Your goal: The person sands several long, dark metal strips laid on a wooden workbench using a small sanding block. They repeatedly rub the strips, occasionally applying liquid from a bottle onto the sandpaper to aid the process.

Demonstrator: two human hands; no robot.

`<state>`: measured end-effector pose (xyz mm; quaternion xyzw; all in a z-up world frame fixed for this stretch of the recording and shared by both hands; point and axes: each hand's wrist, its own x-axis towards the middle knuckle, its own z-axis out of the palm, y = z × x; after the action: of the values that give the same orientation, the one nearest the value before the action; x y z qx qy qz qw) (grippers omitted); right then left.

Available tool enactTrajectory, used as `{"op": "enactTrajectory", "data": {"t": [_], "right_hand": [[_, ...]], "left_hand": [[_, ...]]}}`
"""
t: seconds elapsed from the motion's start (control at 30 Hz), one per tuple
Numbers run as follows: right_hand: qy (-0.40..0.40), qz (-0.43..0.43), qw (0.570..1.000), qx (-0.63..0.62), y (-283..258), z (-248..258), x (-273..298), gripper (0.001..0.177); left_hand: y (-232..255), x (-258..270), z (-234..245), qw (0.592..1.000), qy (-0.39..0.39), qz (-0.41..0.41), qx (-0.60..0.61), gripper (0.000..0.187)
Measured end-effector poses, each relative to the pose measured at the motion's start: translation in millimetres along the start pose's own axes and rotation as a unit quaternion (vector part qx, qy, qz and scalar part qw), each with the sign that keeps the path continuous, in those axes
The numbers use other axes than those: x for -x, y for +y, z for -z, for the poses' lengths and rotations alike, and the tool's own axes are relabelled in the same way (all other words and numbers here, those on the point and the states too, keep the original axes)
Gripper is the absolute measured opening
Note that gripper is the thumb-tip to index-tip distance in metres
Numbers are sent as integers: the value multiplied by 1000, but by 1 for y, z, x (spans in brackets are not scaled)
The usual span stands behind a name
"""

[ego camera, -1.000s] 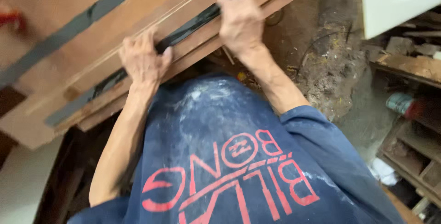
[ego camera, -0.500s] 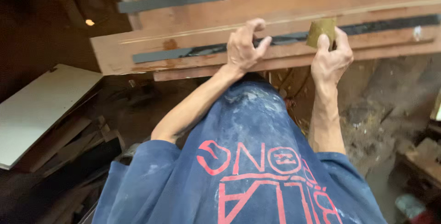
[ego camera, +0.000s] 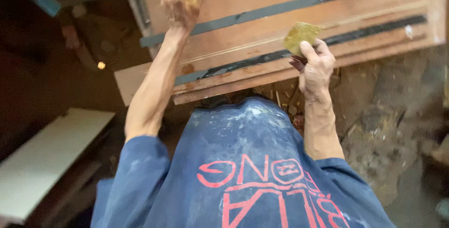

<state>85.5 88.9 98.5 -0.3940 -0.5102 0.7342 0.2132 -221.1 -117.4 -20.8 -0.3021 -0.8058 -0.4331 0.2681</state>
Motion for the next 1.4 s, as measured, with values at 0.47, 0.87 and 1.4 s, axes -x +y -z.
{"op": "enactTrajectory", "data": {"t": [0.47, 0.87, 1.4], "right_hand": [[26, -30, 999, -15, -14, 87, 22, 23], [-25, -83, 996, -37, -8, 145, -17, 22], [-63, -106, 992, -36, -15, 161, -39, 21]], "left_hand": [[239, 34, -19, 945, -229, -226, -65, 48], [277, 40, -51, 912, -243, -286, -164, 42], [289, 39, -63, 903, -255, -286, -194, 40]]}}
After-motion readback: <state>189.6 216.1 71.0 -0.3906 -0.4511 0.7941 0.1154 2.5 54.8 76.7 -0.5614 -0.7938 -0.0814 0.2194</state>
